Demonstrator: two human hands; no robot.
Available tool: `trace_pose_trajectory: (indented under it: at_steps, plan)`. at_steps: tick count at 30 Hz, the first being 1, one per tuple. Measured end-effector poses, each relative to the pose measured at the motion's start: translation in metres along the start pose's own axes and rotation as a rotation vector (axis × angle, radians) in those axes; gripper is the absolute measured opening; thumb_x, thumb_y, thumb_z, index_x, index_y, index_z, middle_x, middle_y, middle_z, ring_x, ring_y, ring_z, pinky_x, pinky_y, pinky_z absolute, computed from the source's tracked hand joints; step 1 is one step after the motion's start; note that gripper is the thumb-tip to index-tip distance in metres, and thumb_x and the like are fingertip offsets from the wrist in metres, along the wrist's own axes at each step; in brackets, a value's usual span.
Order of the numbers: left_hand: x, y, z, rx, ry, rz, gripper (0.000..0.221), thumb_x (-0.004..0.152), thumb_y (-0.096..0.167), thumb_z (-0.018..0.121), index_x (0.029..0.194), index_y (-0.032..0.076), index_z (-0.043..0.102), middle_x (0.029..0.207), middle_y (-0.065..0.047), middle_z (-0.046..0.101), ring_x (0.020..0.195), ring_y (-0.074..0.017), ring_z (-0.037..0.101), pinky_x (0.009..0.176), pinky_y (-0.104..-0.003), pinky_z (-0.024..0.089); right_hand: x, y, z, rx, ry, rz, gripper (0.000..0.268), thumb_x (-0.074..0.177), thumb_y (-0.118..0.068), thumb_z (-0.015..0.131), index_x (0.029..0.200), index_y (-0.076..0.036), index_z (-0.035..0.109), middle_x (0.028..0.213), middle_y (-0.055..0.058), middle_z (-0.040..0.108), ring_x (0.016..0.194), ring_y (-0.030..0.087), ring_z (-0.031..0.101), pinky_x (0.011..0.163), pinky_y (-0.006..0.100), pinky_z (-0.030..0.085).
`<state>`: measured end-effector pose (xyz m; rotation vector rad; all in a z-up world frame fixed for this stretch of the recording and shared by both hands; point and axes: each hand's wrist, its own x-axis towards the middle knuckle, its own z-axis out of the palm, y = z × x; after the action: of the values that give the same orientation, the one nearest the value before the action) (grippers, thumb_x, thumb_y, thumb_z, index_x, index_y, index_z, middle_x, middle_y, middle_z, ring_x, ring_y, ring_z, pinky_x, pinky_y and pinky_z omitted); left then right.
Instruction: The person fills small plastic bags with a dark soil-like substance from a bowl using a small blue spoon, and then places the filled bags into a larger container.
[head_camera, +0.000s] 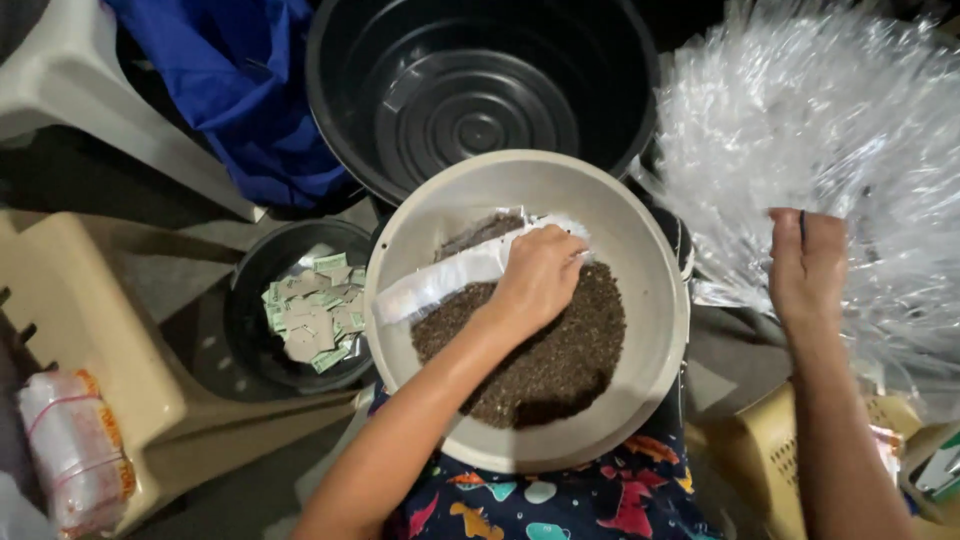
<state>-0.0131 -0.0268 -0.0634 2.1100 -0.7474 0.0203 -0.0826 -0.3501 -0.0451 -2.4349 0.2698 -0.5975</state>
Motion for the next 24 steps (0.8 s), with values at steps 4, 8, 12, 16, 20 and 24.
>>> trace_pose_trajectory:
  at_steps: [4, 8, 12, 16, 20, 24]
  plan:
    - [-0.007, 0.040, -0.060, -0.194, 0.006, -0.162, 0.017, 0.096, 0.011, 0.063, 0.098, 0.004, 0.078, 0.098, -0.012, 0.077, 0.093, -0.0240, 0.070, 0.093, -0.040, 0.053, -0.014, -0.115, 0.022, 0.237, -0.197, 0.365, 0.046, 0.114, -0.035, 0.038, 0.099, -0.014, 0.076, 0.102, 0.009, 0.075, 0.097, 0.022, 0.068, 0.093, 0.043, 0.051]
    - [-0.022, 0.065, -0.100, -0.264, 0.169, -0.170, 0.007, 0.084, 0.007, 0.077, 0.079, 0.010, 0.074, 0.079, -0.002, 0.069, 0.071, -0.0115, 0.059, 0.069, -0.027, 0.050, -0.034, -0.182, 0.045, 0.442, -0.630, 0.195, 0.039, 0.101, -0.039, 0.052, 0.125, -0.013, 0.067, 0.077, 0.005, 0.071, 0.070, 0.014, 0.069, 0.068, 0.025, 0.058]
    - [-0.042, 0.095, -0.133, -0.292, 0.215, -0.007, 0.012, 0.094, 0.011, 0.068, 0.102, 0.011, 0.078, 0.101, -0.004, 0.071, 0.104, -0.0189, 0.064, 0.098, -0.034, 0.048, -0.044, -0.212, 0.078, 0.799, -0.851, -0.083, 0.032, 0.101, -0.026, 0.059, 0.074, -0.012, 0.071, 0.071, -0.002, 0.074, 0.071, 0.008, 0.071, 0.084, 0.025, 0.054]
    - [-0.069, 0.132, -0.179, -0.431, 0.270, -0.011, 0.009, 0.092, 0.006, 0.073, 0.099, 0.011, 0.074, 0.107, -0.006, 0.070, 0.104, -0.0156, 0.066, 0.099, -0.028, 0.056, -0.035, -0.203, 0.102, 0.803, -0.956, -0.157, 0.014, 0.096, -0.016, 0.062, 0.090, -0.011, 0.074, 0.087, 0.000, 0.073, 0.087, 0.013, 0.070, 0.088, 0.030, 0.056]
    - [-0.084, 0.144, -0.209, -0.809, 0.399, 0.166, 0.019, 0.091, -0.003, 0.075, 0.101, 0.009, 0.063, 0.096, -0.004, 0.068, 0.092, -0.0140, 0.067, 0.092, -0.027, 0.060, -0.041, -0.204, 0.111, 0.302, -1.284, 0.120, 0.021, 0.107, -0.015, 0.051, 0.104, -0.003, 0.068, 0.075, 0.008, 0.073, 0.054, 0.011, 0.067, 0.048, 0.019, 0.051]
    - [-0.080, 0.128, -0.184, -0.809, 0.427, 0.097, 0.033, 0.084, -0.010, 0.079, 0.100, 0.006, 0.055, 0.088, -0.008, 0.067, 0.084, -0.0165, 0.070, 0.083, -0.027, 0.062, -0.062, -0.187, 0.124, 0.285, -1.327, 0.276, 0.025, 0.107, -0.013, 0.049, 0.102, -0.001, 0.070, 0.075, 0.011, 0.076, 0.050, 0.013, 0.070, 0.043, 0.019, 0.057]
